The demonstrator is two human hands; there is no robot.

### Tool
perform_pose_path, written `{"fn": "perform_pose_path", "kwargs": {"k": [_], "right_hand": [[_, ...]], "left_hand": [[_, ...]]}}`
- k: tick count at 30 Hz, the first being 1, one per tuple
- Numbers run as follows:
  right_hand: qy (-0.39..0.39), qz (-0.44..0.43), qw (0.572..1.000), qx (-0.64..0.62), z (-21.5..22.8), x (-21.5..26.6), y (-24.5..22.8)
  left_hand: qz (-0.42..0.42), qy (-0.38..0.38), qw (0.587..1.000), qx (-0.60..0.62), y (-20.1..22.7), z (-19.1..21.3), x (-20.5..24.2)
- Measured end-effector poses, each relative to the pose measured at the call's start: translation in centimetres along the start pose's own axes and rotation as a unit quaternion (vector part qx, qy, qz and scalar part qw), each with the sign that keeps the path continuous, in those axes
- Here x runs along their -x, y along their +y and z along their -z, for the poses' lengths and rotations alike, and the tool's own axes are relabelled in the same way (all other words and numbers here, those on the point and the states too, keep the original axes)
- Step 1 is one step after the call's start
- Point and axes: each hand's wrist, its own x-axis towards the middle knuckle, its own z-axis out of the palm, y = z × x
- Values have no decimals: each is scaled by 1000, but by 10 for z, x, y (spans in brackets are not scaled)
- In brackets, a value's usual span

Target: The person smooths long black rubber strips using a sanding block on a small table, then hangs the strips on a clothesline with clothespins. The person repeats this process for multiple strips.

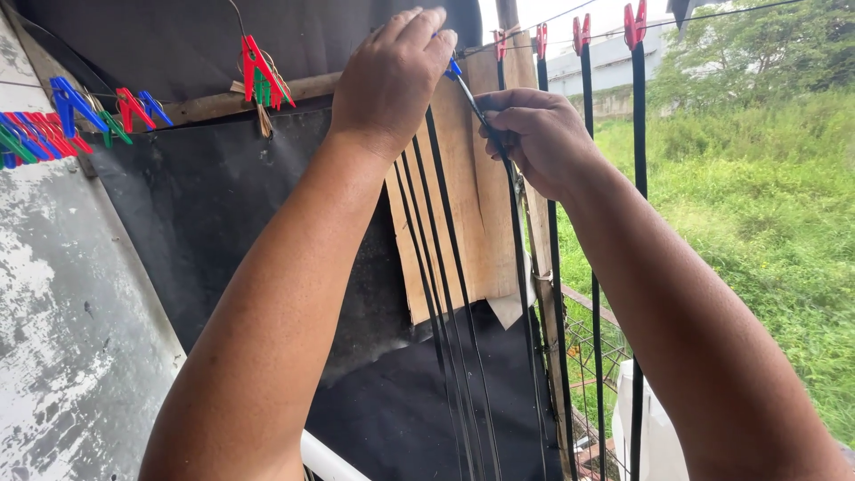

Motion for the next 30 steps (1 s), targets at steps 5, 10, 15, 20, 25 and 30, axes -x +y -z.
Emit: {"fn": "perform_pose_path", "kwargs": {"k": [5, 10, 15, 20, 25, 30], "right_hand": [[-13, -8, 999, -28, 2, 6, 7], [-61, -10, 997, -53, 7, 17, 27], [-164, -24, 976, -144, 16, 31, 60], [-175, -56, 972, -149, 13, 50, 85], [-167, -54, 966, -191, 22, 60, 129], [-164, -90, 965, -184, 33, 76, 147]], "left_hand": [[155, -8, 978, 137, 13, 21, -7], [266, -8, 956, 127, 10, 3, -4], [403, -10, 898, 178, 9, 4, -8], [387, 1, 906, 172, 7, -16, -1], [368, 25, 916, 160, 14, 7, 7], [361, 28, 915, 181, 15, 20, 20]]}}
